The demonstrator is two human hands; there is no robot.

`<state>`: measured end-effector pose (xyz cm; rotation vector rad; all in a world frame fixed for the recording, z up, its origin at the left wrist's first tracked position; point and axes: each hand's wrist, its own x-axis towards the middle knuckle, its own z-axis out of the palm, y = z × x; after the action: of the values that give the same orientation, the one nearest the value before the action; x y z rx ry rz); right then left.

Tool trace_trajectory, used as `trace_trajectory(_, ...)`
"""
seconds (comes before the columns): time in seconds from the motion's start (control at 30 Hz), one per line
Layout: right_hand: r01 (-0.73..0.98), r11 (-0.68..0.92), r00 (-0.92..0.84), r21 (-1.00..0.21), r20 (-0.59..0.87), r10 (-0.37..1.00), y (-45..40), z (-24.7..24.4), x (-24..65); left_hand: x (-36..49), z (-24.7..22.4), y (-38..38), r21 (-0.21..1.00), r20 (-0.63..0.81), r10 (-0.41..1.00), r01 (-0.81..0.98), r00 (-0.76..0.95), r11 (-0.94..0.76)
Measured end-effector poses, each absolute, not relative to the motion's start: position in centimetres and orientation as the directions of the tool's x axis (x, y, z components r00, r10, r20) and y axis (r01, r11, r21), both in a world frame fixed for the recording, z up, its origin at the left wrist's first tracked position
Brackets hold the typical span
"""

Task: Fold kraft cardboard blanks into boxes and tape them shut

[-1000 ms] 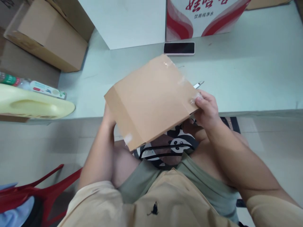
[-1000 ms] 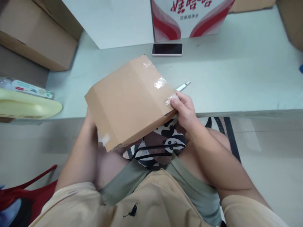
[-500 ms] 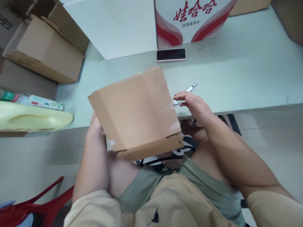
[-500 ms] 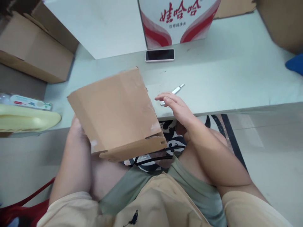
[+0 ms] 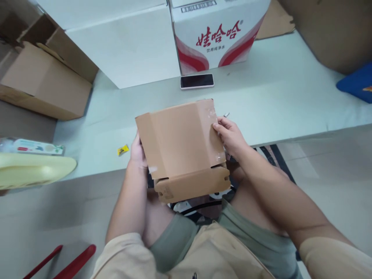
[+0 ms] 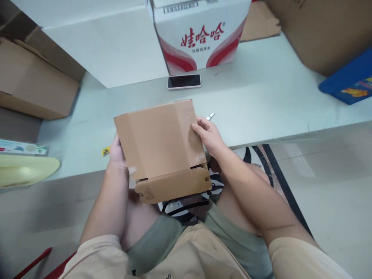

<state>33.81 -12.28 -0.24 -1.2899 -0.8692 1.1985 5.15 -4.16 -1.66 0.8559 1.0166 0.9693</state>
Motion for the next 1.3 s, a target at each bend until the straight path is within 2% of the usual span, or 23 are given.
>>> trace_trajectory(0.1,-0.121,-0.101,0.292,-0.987,-0.133,0.947,-11.9,-0.6,34.4,6.6,-1.3,-3.6,0.869,-0.333,0.91,-0.294,0.248,0.398)
trace_trajectory(0.23,-0.089,-0.138,0.377,-0.986,-0.162,0.912,-11.2,-1.0,35.6,7.2,-1.4,-3.2,0.906,-0.317,0.902,-0.185,0.294,0.379)
trace_trajectory(0.43,-0.335,-0.091,0.354,-0.938,-0.215,0.91,-10.7,-0.8,36.7,5.2,-2.7,-0.8,0.915,-0.205,0.976,-0.339,0.071,0.217)
trace_trajectory(0.53,-0.368,-0.136,0.258,-0.92,-0.242,0.935,-10.9,-0.7,35.4,4.3,-3.6,0.1,0.904,-0.149,0.989,-0.408,-0.02,0.128)
trace_trajectory(0.63,-0.331,-0.237,0.201,-0.913,-0.314,0.928,-11.2,-0.7,33.4,4.4,-3.6,-0.1,0.865,-0.209,0.975,-0.479,-0.074,0.149)
trace_trajectory(0.73,-0.347,-0.268,0.221,-0.899,-0.356,0.908,-11.6,-0.6,31.8,5.0,-2.7,-0.8,0.814,-0.29,0.952,-0.549,-0.101,0.189)
trace_trajectory(0.87,-0.433,-0.199,0.301,-0.879,-0.349,0.887,-12.5,0.7,31.9,5.6,-0.9,-1.5,0.73,-0.308,0.95,-0.654,-0.054,0.199)
trace_trajectory(1.03,-0.507,-0.055,0.538,-0.86,-0.366,0.76,-16.3,3.3,37.3,6.1,0.7,-1.8,0.657,-0.44,0.896,-0.656,0.066,0.371)
trace_trajectory(1.13,-0.364,0.032,0.777,-0.931,-0.284,0.562,-19.9,3.8,42.6,6.6,1.3,-1.9,0.64,-0.46,0.882,-0.651,0.101,0.408)
trace_trajectory(1.2,-0.134,0.055,0.924,-0.989,-0.105,0.368,-21.2,3.7,46.6,6.8,1.4,-1.8,0.635,-0.468,0.877,-0.649,0.107,0.418)
trace_trajectory(1.3,0.184,0.036,0.95,-0.982,0.188,0.248,-19.2,4.3,52.9,6.9,1.3,-1.5,0.636,-0.473,0.876,-0.65,0.096,0.415)
